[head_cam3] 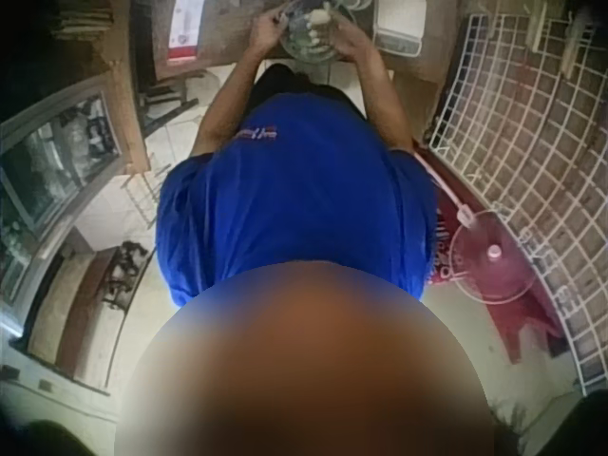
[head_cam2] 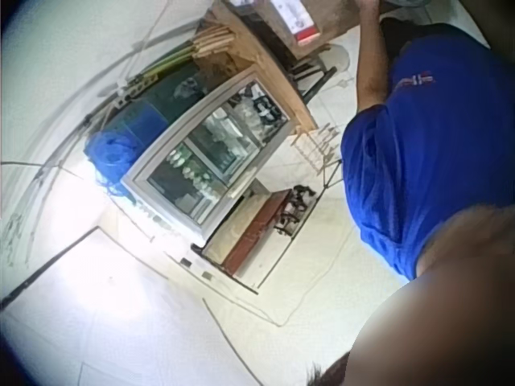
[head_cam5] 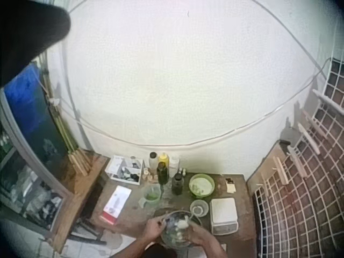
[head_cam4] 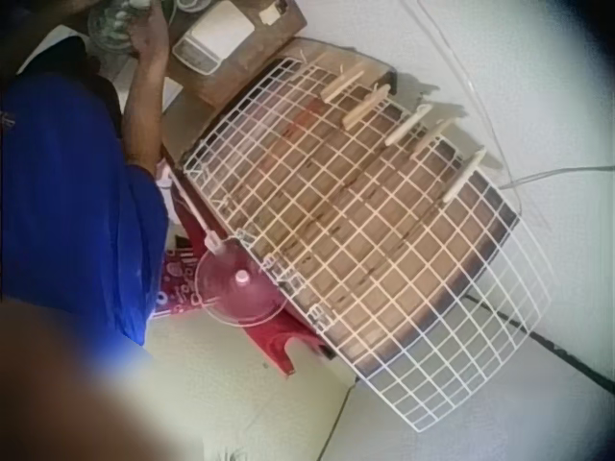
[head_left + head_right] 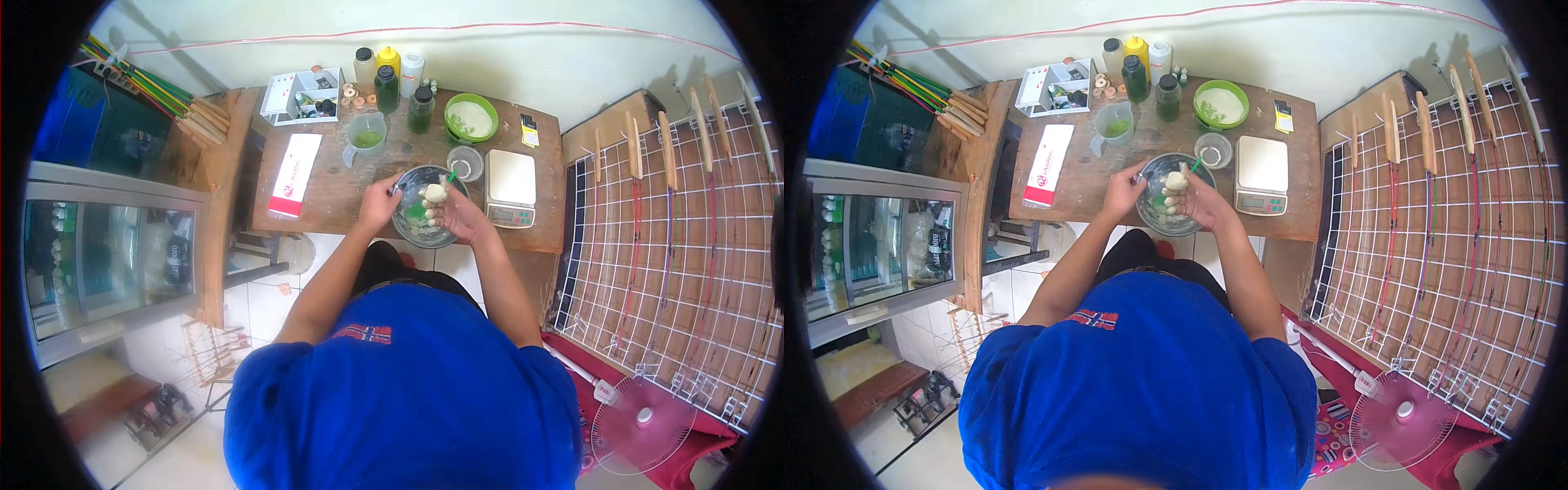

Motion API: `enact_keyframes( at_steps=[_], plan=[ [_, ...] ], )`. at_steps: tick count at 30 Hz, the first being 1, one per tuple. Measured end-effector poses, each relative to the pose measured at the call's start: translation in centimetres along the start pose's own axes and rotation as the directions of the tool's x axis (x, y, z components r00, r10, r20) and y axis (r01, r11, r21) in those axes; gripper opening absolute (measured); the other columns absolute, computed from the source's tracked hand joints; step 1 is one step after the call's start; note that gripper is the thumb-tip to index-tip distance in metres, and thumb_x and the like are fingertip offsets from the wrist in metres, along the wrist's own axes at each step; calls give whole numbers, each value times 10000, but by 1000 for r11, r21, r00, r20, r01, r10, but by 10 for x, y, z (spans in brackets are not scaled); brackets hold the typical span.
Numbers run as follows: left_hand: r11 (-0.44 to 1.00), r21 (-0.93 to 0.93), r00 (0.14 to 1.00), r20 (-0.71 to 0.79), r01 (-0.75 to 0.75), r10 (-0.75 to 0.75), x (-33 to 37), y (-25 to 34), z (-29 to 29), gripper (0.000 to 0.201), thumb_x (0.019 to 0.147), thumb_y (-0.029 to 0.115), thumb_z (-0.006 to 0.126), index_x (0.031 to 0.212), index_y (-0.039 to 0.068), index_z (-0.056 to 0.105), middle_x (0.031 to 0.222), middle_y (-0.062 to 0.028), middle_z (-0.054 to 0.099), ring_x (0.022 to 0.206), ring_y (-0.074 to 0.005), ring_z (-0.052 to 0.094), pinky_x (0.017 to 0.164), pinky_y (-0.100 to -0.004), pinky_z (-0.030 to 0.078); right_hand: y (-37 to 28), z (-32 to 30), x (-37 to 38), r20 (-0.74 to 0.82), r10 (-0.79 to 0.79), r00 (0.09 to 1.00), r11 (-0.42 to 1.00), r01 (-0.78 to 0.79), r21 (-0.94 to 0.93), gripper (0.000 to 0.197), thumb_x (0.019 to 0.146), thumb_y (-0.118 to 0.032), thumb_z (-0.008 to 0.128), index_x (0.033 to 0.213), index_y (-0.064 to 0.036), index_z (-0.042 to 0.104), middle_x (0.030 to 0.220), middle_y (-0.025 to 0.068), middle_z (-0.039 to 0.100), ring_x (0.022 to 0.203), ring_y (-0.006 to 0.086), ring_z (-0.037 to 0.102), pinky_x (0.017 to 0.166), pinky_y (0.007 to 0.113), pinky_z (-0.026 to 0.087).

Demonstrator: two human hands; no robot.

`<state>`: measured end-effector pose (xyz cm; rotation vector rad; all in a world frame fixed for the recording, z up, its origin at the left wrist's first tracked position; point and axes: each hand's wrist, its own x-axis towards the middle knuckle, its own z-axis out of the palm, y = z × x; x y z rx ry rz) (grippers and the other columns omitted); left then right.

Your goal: Mixing ingredients in a bowl using a spatula at a workstation.

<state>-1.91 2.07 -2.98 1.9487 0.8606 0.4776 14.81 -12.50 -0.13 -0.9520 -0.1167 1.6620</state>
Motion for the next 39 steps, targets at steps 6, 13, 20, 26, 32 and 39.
enact_keyframes(
  at_steps=[6,13,20,26,32,39],
  plan=[
    [999,43,1000,13,13,-14,1,2,-1,460,793,77,677,1251,118,658,746,-168,620,619,-245,587,640,-355,495,4,-24,13,-101,-73,992,972,93,216,402,991,-519,472,883,-146,574,835,67,667,574,144,588,402,249,435],
    [1000,-15,1000,-5,-15,15,-1,-9,0,500,809,59,672,1299,151,634,661,-94,538,583,-156,488,612,-317,469,0,7,-5,-88,-77,993,989,88,120,449,1015,-431,484,1152,-16,588,973,108,692,770,198,687,593,301,532],
    [999,-31,999,30,32,-31,2,-3,-1,465,801,71,673,1261,132,653,696,-124,579,593,-187,528,618,-326,480,2,-26,1,291,-144,946,975,84,208,503,1054,-354,372,1360,37,454,1273,205,597,1105,311,644,894,391,573],
    [1000,-9,1000,24,16,-16,6,1,0,456,797,74,678,1249,129,661,695,-123,573,593,-179,524,614,-325,477,14,-56,22,199,-194,961,941,125,314,466,1005,-533,431,906,-107,592,795,56,624,546,140,562,354,272,368],
    [999,-3,999,9,38,-38,3,-4,-4,448,788,67,679,1233,116,667,741,-174,615,606,-236,569,642,-350,497,-6,2,6,-108,-25,994,989,41,143,460,999,-495,489,1034,-55,619,825,36,640,648,152,603,540,295,480],
    [999,-17,999,15,48,-48,6,1,-2,453,789,66,682,1238,122,668,737,-164,611,611,-233,565,646,-346,497,-4,-7,10,-41,9,999,987,-16,-157,478,1003,-446,497,1173,-14,613,980,101,695,792,191,674,656,324,532]
  ],
)
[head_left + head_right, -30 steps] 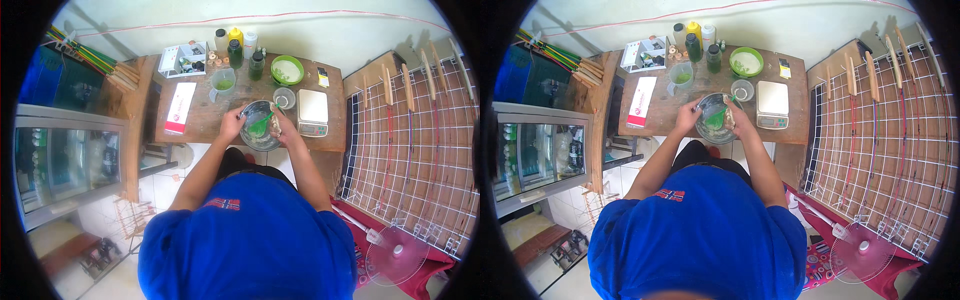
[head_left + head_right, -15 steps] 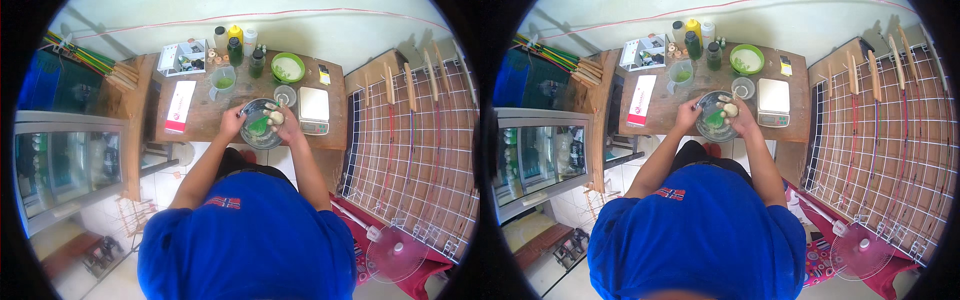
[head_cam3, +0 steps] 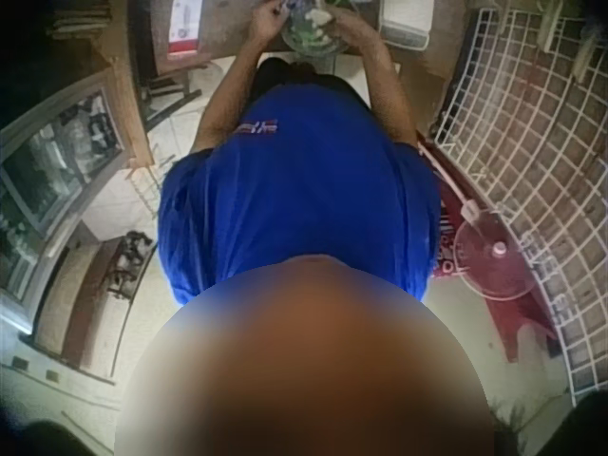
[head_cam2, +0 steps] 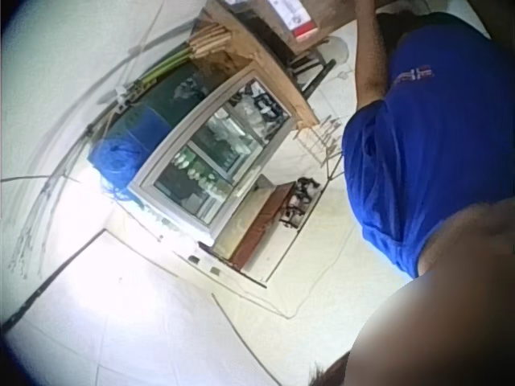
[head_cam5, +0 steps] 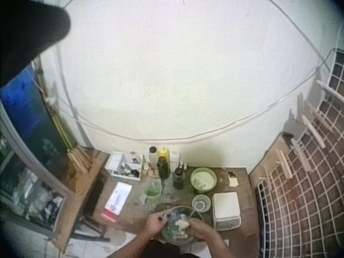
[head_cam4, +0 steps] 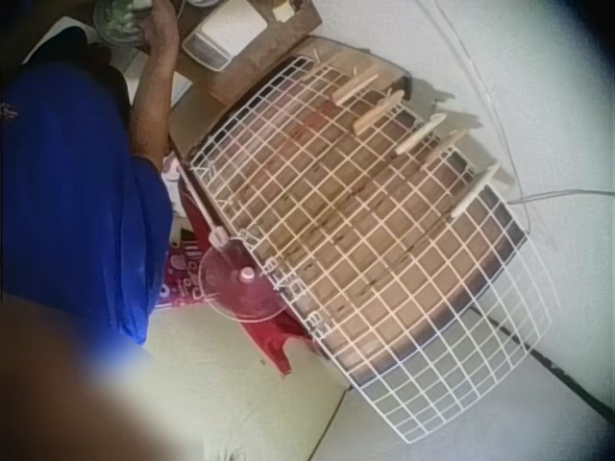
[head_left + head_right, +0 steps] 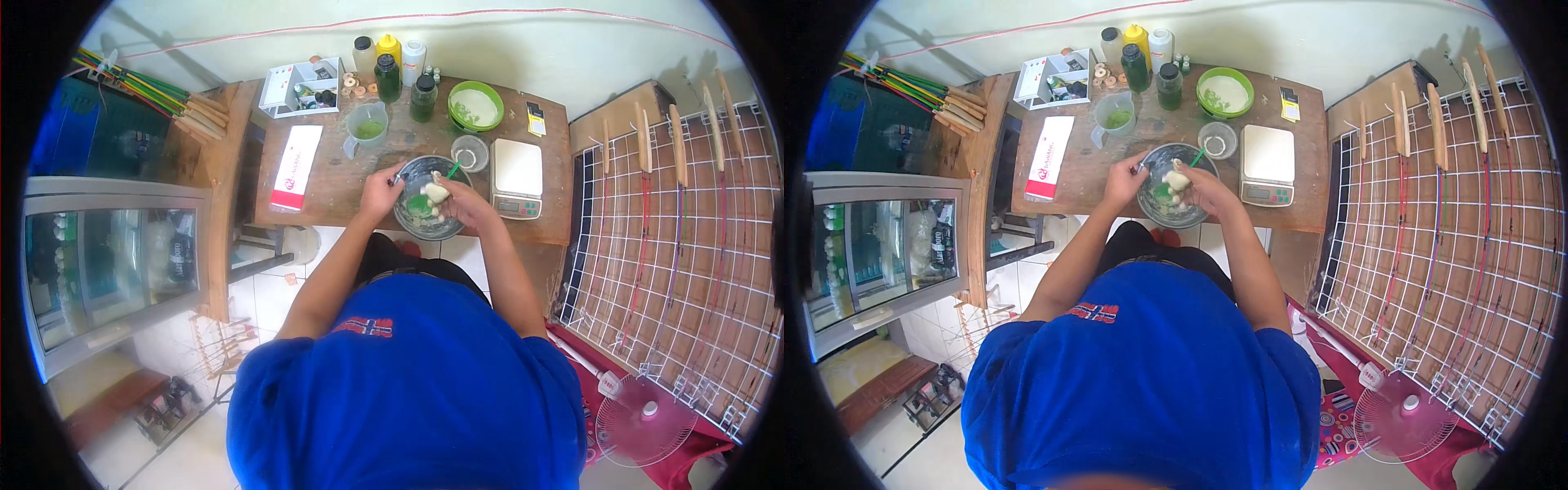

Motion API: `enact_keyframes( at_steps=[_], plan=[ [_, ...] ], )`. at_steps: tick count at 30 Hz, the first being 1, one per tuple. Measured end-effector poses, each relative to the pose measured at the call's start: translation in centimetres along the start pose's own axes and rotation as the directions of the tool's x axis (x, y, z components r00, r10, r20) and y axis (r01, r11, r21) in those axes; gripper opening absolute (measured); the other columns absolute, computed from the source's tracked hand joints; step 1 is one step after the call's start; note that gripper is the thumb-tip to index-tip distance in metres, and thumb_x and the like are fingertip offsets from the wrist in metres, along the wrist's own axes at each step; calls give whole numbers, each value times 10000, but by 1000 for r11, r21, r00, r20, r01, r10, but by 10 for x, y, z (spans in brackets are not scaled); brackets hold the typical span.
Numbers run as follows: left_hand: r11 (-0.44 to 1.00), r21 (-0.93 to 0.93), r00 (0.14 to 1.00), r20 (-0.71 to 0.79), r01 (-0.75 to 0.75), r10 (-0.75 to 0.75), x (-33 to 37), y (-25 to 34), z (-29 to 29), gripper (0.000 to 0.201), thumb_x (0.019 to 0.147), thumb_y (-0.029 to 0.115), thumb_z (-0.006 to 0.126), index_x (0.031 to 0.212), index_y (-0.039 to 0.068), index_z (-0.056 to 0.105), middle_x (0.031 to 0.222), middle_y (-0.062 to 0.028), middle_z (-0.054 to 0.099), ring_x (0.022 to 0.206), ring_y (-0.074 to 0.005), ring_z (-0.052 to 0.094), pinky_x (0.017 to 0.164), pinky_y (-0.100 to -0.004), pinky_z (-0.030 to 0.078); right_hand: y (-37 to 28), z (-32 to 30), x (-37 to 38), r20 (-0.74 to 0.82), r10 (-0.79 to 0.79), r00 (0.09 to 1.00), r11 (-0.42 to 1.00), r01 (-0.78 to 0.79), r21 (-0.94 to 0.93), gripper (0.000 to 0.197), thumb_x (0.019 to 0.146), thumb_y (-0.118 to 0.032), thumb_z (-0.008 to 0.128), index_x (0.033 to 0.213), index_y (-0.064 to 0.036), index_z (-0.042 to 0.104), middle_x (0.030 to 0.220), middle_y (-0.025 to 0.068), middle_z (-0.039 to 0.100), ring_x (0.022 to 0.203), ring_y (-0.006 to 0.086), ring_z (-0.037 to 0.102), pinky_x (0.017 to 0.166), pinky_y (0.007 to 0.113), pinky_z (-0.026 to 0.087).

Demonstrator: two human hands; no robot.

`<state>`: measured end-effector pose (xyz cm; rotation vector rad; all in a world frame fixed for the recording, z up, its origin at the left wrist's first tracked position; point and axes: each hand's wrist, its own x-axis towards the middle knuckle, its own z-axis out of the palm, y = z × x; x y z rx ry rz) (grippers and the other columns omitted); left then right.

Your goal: Mixing ingredients in a bowl using a spatula at a workstation.

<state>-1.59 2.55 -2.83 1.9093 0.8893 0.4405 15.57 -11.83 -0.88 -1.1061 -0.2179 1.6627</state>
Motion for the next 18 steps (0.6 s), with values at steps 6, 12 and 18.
enact_keyframes(
  at_steps=[6,12,18],
  plan=[
    [998,-13,997,-45,-56,55,3,-10,5,427,812,92,685,1238,127,674,651,-65,546,579,-118,480,593,-296,462,11,-4,13,-72,26,997,298,-77,-951,428,904,-392,623,1067,-2,683,962,169,717,821,301,700,764,417,547],
    [997,-34,996,-53,-73,71,3,-13,7,415,805,92,687,1218,126,684,643,-65,532,578,-122,485,597,-295,464,32,-7,15,-52,-254,966,64,-37,-997,403,747,-186,732,1099,2,678,1031,251,680,956,396,662,850,441,513],
    [997,-4,996,-60,-73,72,-1,0,3,419,763,44,682,1177,106,694,736,-166,600,614,-245,566,631,-352,487,29,-4,12,51,-314,948,189,115,-975,439,704,-108,749,1132,-35,687,1039,242,683,994,379,660,886,423,510]
  ],
)
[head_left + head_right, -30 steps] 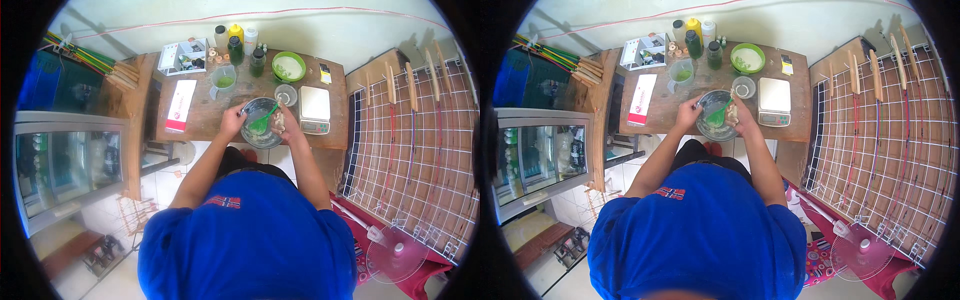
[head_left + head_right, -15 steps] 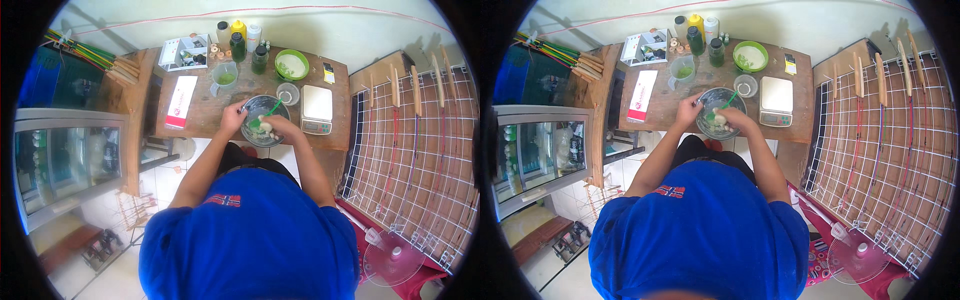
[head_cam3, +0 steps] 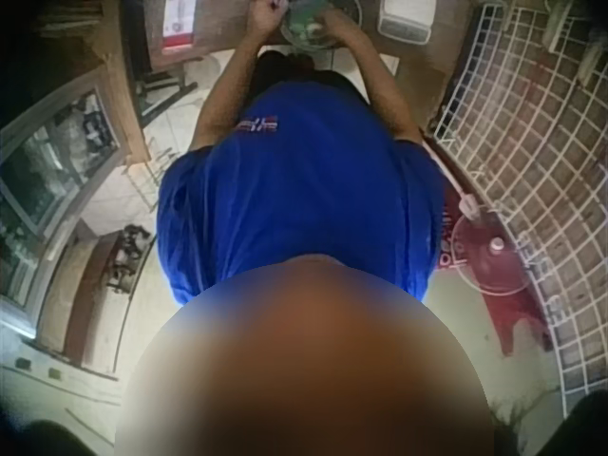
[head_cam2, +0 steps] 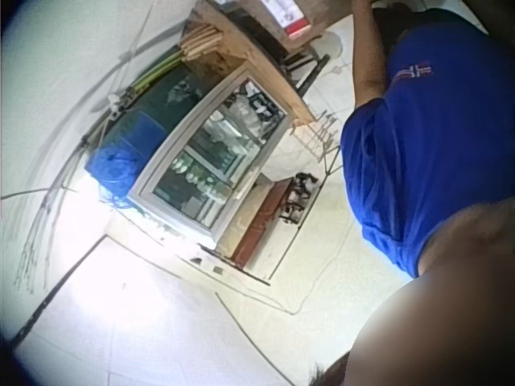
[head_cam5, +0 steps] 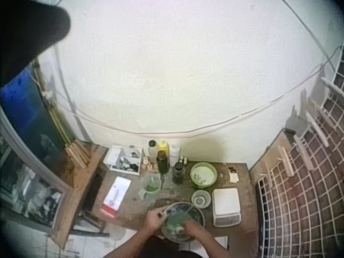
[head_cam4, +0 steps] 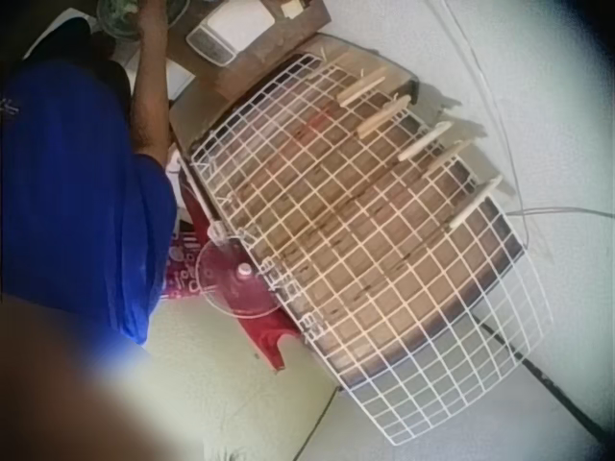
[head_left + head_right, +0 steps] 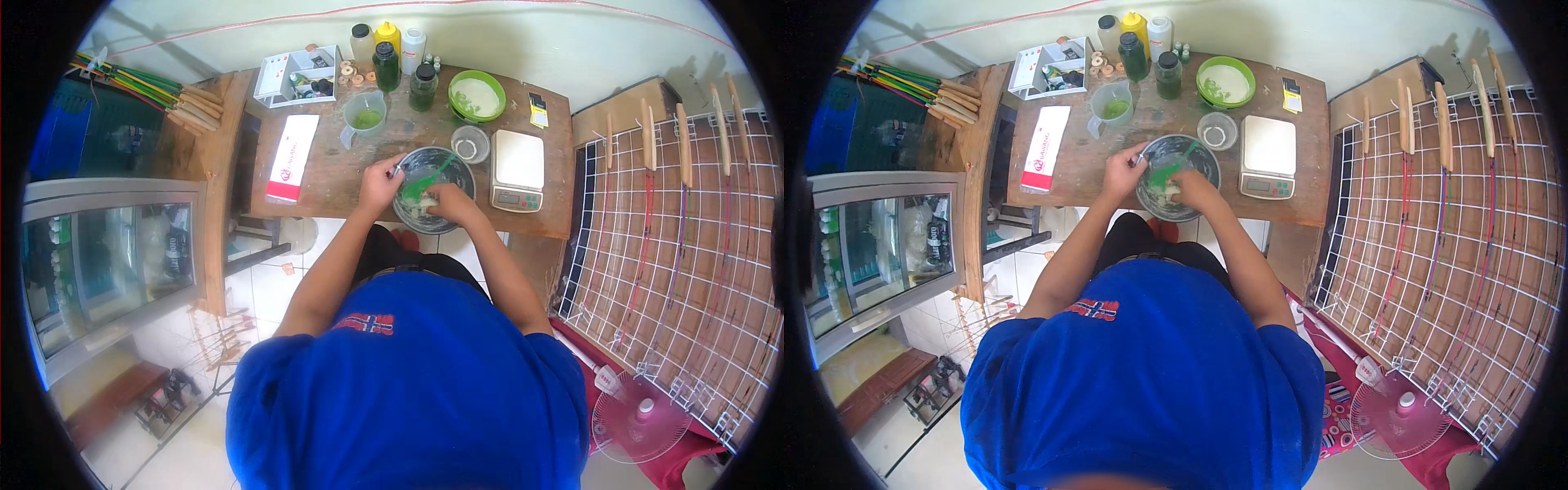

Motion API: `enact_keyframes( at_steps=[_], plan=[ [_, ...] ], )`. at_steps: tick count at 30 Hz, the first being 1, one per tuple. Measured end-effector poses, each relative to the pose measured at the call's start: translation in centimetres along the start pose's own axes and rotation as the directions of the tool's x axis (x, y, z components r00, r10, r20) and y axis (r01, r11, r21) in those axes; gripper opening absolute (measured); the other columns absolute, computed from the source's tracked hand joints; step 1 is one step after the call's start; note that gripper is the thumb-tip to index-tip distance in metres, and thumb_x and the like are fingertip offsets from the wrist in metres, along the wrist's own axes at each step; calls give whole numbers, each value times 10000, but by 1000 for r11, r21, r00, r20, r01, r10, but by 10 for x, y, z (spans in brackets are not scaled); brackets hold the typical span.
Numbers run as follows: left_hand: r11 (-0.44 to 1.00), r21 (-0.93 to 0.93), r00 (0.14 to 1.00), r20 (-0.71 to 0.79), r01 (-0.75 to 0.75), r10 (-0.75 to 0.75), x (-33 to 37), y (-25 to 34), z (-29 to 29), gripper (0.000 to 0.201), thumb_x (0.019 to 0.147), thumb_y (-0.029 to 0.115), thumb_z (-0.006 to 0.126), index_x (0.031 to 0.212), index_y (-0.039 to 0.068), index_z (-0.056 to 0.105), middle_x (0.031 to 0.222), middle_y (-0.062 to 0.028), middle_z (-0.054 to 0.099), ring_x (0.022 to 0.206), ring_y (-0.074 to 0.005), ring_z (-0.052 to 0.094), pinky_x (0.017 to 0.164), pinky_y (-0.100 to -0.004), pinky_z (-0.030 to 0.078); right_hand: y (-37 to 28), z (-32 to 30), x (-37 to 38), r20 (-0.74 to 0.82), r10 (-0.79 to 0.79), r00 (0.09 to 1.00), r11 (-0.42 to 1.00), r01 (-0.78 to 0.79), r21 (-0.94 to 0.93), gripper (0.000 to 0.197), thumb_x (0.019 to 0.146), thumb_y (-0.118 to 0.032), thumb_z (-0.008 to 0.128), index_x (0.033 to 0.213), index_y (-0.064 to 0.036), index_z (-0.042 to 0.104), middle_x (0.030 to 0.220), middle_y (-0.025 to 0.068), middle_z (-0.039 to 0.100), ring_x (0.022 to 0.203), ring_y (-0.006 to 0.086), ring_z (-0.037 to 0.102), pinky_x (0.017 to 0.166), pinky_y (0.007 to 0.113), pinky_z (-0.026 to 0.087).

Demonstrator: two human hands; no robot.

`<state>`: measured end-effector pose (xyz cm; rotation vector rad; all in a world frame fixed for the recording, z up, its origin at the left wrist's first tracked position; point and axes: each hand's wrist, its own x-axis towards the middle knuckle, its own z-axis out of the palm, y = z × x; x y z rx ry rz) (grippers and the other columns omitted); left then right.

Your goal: Mixing ingredients in a bowl using a spatula at a workstation.

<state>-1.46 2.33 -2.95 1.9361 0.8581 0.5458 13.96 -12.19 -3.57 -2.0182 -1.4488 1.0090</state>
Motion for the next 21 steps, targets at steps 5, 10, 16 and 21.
enact_keyframes(
  at_steps=[5,10,16,21],
  plan=[
    [1000,-16,1000,-5,5,-5,-1,1,1,412,771,51,680,1179,103,693,720,-164,586,608,-245,561,625,-352,483,8,16,5,-2,21,1000,992,-22,-125,475,671,-108,760,1134,-27,688,1023,247,686,981,393,661,886,421,514],
    [998,-51,1000,-15,24,-24,-2,-7,5,398,774,59,685,1171,90,696,704,-151,576,606,-235,560,621,-347,482,-6,18,6,-74,96,993,995,-94,25,489,661,-99,760,1137,-19,685,1036,247,683,995,394,656,896,431,516],
    [998,-48,999,-20,46,-47,-3,-3,4,386,781,60,684,1167,83,698,696,-138,569,606,-210,546,626,-330,475,-16,29,1,-97,165,982,982,-172,-72,429,675,-73,743,1093,-5,676,1038,255,672,1019,407,643,894,460,510],
    [996,-88,998,-59,24,-29,-6,-1,5,377,790,68,684,1166,70,697,673,-123,545,596,-194,516,619,-324,468,-26,30,2,52,166,985,975,-156,-157,375,720,-38,696,1093,-8,664,1073,258,656,1045,417,630,901,480,501]
  ],
)
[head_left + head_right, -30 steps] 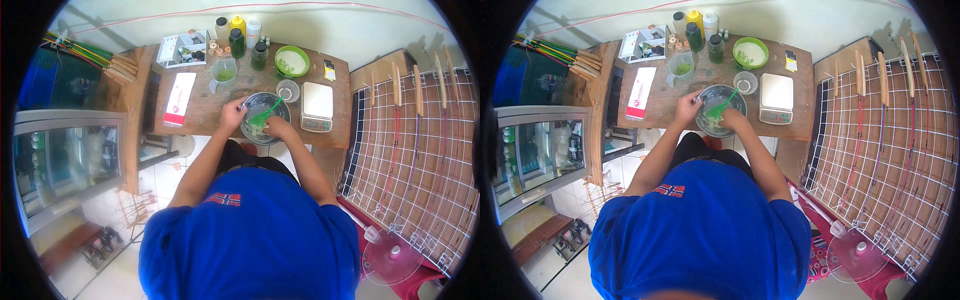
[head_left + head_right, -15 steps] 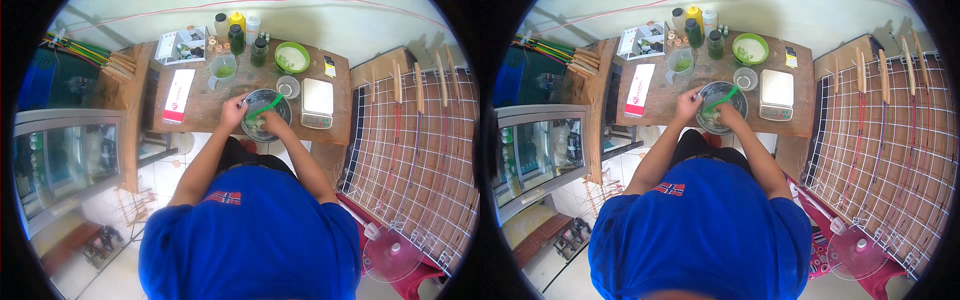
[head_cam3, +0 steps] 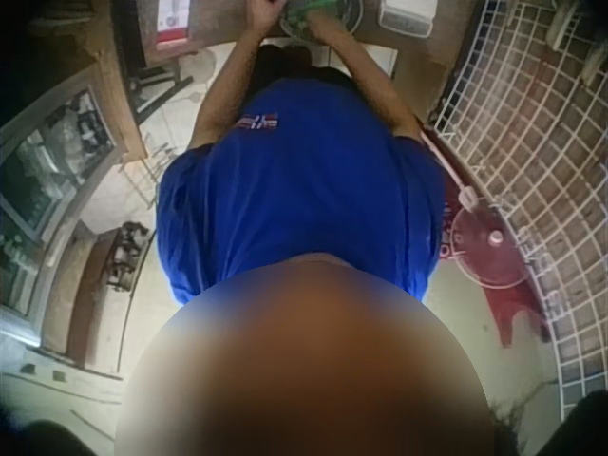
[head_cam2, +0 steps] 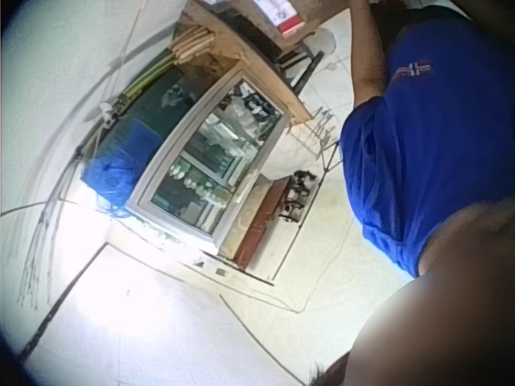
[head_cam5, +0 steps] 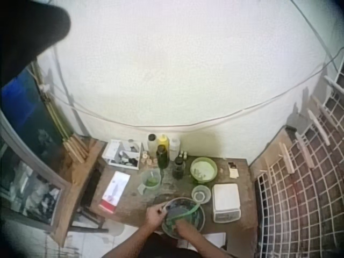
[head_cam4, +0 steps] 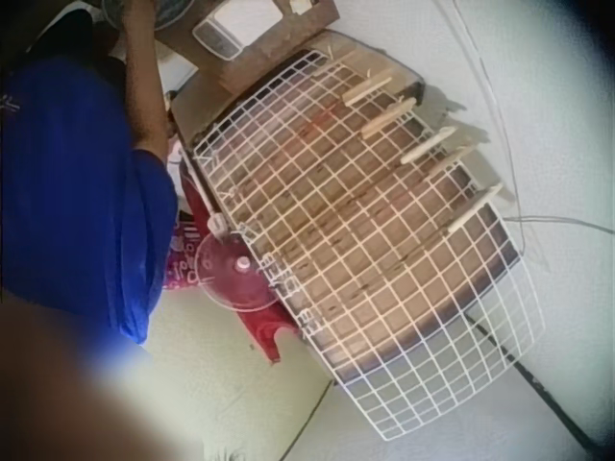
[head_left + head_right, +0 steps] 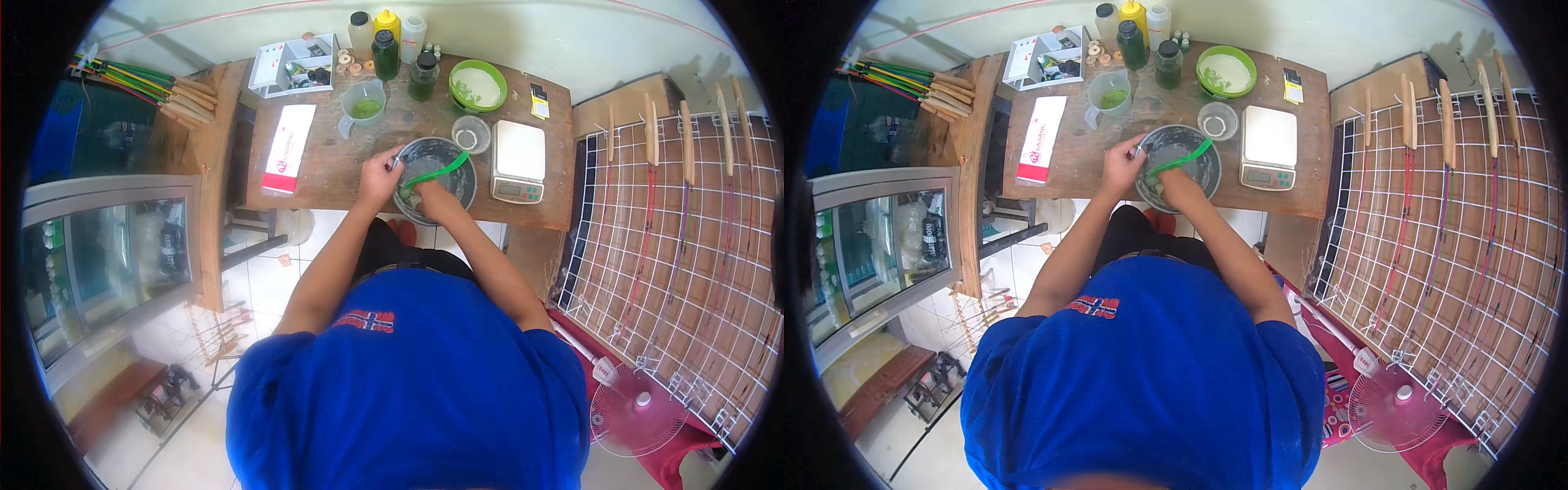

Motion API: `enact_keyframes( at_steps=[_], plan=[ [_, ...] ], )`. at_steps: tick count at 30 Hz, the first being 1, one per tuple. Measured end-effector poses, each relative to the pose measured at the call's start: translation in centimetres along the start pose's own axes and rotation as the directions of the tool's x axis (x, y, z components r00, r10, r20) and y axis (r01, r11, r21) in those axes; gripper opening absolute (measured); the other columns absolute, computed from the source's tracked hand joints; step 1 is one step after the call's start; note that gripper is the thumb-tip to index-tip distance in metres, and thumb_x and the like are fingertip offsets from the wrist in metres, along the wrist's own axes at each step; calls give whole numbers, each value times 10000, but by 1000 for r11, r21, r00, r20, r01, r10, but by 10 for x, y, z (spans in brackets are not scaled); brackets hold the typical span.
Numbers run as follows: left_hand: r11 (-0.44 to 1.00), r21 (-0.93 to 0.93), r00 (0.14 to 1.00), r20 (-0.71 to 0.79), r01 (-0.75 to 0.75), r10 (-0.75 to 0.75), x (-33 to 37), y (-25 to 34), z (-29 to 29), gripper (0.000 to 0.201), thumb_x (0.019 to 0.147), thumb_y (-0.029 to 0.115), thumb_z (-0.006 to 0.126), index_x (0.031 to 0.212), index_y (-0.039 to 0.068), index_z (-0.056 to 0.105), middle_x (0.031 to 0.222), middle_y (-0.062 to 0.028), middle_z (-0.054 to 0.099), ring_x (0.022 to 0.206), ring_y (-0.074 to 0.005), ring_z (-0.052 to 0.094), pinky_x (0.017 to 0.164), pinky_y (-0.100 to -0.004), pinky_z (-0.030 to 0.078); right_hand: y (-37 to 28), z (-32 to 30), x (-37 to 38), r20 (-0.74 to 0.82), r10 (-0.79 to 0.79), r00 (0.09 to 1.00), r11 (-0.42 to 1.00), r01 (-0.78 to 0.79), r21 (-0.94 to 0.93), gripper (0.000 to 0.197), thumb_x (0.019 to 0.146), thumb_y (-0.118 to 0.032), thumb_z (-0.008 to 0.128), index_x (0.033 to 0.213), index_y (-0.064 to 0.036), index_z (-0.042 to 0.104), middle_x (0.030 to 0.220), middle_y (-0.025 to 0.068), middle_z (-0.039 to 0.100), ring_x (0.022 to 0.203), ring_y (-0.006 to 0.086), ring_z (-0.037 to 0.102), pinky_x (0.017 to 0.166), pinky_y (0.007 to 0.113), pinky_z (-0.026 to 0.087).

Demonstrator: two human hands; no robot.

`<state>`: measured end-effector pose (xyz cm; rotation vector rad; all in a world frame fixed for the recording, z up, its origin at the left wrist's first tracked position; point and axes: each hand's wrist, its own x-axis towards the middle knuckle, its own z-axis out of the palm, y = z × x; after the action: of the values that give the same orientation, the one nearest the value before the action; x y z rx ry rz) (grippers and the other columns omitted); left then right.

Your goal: Mixing ingredients in a bowl using a spatula at a workstation.

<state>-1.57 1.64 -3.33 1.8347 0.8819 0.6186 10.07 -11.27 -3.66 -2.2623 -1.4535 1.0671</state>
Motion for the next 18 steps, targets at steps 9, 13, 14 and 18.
enact_keyframes(
  at_steps=[9,13,14,18],
  plan=[
    [1000,17,999,-32,-8,9,-3,-12,2,361,833,103,704,1193,82,698,601,0,430,558,-79,403,537,-267,393,-3,-10,-5,-42,10,999,1000,-10,0,327,751,-95,680,1073,-41,693,1029,258,671,990,405,653,873,468,525],
    [1000,20,1000,-21,4,-4,-2,-10,4,360,837,103,702,1196,78,695,601,1,425,559,-80,402,538,-266,392,-6,-2,-3,-99,80,992,997,-80,-4,184,767,-63,639,919,16,706,929,268,677,908,424,671,797,485,544],
    [1000,11,1000,-23,-3,4,-2,-9,4,360,835,103,702,1194,76,695,601,1,426,560,-81,403,540,-265,394,-5,3,-1,-124,84,989,996,-86,-15,175,777,-45,609,893,54,696,907,281,672,887,434,675,766,492,550],
    [1000,8,1000,-8,8,-8,1,-11,6,361,831,101,701,1191,72,695,604,3,429,567,-79,408,546,-265,397,-2,18,8,-142,107,984,987,-122,-102,161,737,-77,686,882,-16,721,893,253,683,891,414,676,797,477,544]
  ],
)
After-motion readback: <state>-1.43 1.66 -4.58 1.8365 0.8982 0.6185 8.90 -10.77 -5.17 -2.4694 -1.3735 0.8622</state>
